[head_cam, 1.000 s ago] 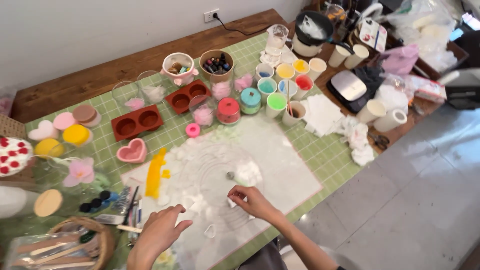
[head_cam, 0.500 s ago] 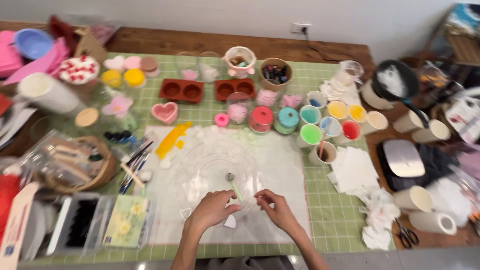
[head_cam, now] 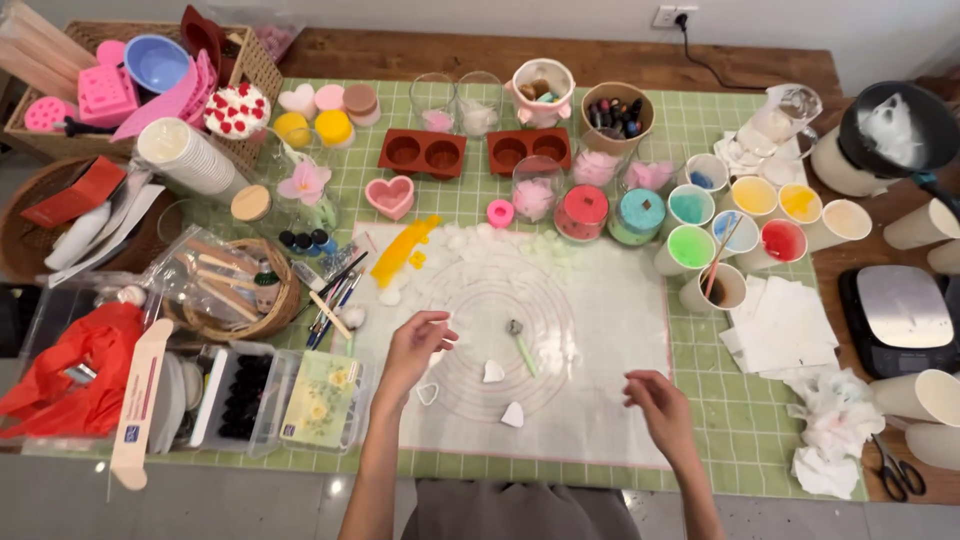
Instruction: Creating handmade candles by preparing wax, using molds, and adding color.
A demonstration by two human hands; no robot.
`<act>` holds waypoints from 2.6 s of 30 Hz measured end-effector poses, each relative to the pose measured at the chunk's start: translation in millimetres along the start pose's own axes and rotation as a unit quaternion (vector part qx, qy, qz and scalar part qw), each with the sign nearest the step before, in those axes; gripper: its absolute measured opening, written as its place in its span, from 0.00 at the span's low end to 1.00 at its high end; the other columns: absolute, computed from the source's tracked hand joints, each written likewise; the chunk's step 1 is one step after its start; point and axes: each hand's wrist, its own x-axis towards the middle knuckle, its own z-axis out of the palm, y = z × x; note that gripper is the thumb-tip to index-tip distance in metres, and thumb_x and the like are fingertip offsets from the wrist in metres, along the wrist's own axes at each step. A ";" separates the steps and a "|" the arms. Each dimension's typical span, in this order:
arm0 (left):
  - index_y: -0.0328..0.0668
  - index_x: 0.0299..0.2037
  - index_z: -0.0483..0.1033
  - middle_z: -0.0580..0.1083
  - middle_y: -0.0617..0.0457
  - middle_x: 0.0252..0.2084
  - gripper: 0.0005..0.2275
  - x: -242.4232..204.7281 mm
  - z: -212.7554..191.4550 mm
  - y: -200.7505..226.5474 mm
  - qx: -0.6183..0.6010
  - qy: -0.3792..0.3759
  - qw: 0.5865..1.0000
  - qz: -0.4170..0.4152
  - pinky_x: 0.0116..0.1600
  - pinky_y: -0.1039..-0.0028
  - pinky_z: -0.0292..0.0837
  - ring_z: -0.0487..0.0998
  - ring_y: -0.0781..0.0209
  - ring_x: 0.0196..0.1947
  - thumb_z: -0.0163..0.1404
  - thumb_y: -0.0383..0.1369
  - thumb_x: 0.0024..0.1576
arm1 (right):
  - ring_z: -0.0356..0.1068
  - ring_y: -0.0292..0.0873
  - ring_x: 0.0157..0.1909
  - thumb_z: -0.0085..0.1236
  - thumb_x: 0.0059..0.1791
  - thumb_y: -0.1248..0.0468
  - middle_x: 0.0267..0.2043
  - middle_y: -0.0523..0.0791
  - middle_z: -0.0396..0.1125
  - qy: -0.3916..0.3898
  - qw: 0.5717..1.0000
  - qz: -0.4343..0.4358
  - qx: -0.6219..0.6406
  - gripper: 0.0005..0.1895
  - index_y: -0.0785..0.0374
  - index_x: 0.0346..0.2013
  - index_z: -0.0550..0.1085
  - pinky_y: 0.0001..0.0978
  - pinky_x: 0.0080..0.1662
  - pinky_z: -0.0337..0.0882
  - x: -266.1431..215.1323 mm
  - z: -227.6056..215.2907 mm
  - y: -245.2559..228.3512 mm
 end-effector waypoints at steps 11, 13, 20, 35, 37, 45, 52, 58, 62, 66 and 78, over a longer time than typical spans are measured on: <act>0.37 0.52 0.77 0.81 0.46 0.38 0.12 1.1 -5.8 -28.4 -0.109 0.038 0.991 -0.074 0.44 0.71 0.77 0.81 0.61 0.34 0.49 0.34 0.63 | 0.74 0.40 0.38 0.52 0.55 0.66 0.38 0.48 0.73 0.121 0.987 0.037 0.101 0.12 0.72 0.49 0.75 0.32 0.42 0.76 0.9 -68.4 59.4; 0.38 0.52 0.77 0.81 0.46 0.37 0.12 -3.3 -1.1 -25.2 -0.104 0.041 0.990 -0.083 0.44 0.71 0.77 0.81 0.60 0.34 0.49 0.34 0.63 | 0.74 0.41 0.37 0.52 0.55 0.66 0.38 0.48 0.73 0.121 0.988 0.045 0.086 0.12 0.72 0.50 0.76 0.32 0.41 0.75 13.4 -76.5 62.1; 0.37 0.54 0.76 0.81 0.45 0.38 0.13 -8.1 62.7 -33.3 -0.080 0.098 0.987 -0.096 0.44 0.70 0.75 0.81 0.59 0.36 0.48 0.32 0.63 | 0.74 0.38 0.35 0.54 0.55 0.66 0.35 0.47 0.74 0.075 0.994 -0.022 0.078 0.10 0.70 0.48 0.76 0.29 0.40 0.74 60.0 -137.4 37.4; 0.36 0.62 0.69 0.82 0.37 0.39 0.18 -15.2 166.4 -153.4 -0.021 0.123 0.982 -0.142 0.45 0.63 0.78 0.83 0.52 0.36 0.49 0.29 0.61 | 0.66 0.51 0.62 0.73 0.42 0.57 0.64 0.57 0.65 0.243 0.946 -0.083 -0.199 0.44 0.69 0.67 0.62 0.41 0.59 0.67 240.9 -370.0 62.4; 0.34 0.64 0.70 0.82 0.35 0.39 0.19 -20.8 162.5 -167.8 0.014 0.154 0.974 -0.165 0.45 0.61 0.76 0.82 0.49 0.34 0.49 0.28 0.62 | 0.59 0.56 0.69 0.77 0.40 0.55 0.70 0.62 0.57 0.238 0.942 -0.096 -0.214 0.56 0.73 0.72 0.54 0.45 0.66 0.61 273.3 -369.4 77.9; 0.36 0.63 0.69 0.83 0.38 0.40 0.19 -14.1 200.4 -124.4 0.065 0.145 0.960 -0.231 0.49 0.61 0.77 0.84 0.51 0.37 0.49 0.29 0.61 | 0.53 0.61 0.72 0.79 0.32 0.48 0.71 0.61 0.52 0.241 0.942 0.016 -0.231 0.69 0.72 0.74 0.46 0.48 0.67 0.56 322.3 -342.7 85.0; 0.36 0.62 0.70 0.83 0.38 0.38 0.19 -4.1 216.2 -116.5 0.067 0.127 0.964 -0.222 0.49 0.59 0.77 0.84 0.52 0.34 0.51 0.28 0.60 | 0.59 0.59 0.68 0.78 0.36 0.56 0.67 0.57 0.61 0.343 0.921 -0.032 -0.184 0.51 0.68 0.67 0.62 0.48 0.66 0.59 291.3 -341.9 71.5; 0.34 0.62 0.70 0.83 0.37 0.38 0.19 14.6 226.1 -111.9 0.065 0.095 0.964 -0.240 0.50 0.60 0.78 0.84 0.51 0.36 0.51 0.28 0.60 | 0.64 0.55 0.64 0.74 0.39 0.67 0.63 0.51 0.66 0.376 0.870 -0.206 -0.244 0.42 0.65 0.66 0.65 0.48 0.64 0.61 227.9 -344.0 43.7; 0.32 0.61 0.71 0.82 0.37 0.38 0.18 24.6 247.8 -94.4 0.035 0.065 0.976 -0.203 0.47 0.63 0.77 0.82 0.53 0.37 0.51 0.29 0.60 | 0.64 0.54 0.63 0.74 0.40 0.67 0.61 0.50 0.68 0.384 0.863 -0.220 -0.243 0.39 0.63 0.64 0.67 0.46 0.64 0.63 209.6 -345.8 38.0; 0.33 0.59 0.71 0.82 0.40 0.38 0.18 25.0 266.8 -93.1 0.013 0.015 0.985 -0.169 0.47 0.66 0.78 0.82 0.57 0.38 0.50 0.29 0.59 | 0.64 0.55 0.63 0.74 0.38 0.65 0.61 0.51 0.67 0.386 0.854 -0.238 -0.254 0.43 0.64 0.66 0.66 0.47 0.64 0.62 199.5 -347.6 29.6; 0.38 0.58 0.74 0.83 0.44 0.38 0.16 12.4 282.7 -47.3 0.074 0.020 0.979 -0.191 0.49 0.71 0.75 0.80 0.59 0.36 0.51 0.31 0.60 | 0.65 0.56 0.66 0.76 0.42 0.62 0.64 0.55 0.65 0.368 0.859 -0.247 -0.256 0.51 0.67 0.73 0.57 0.49 0.66 0.60 182.1 -340.9 24.3</act>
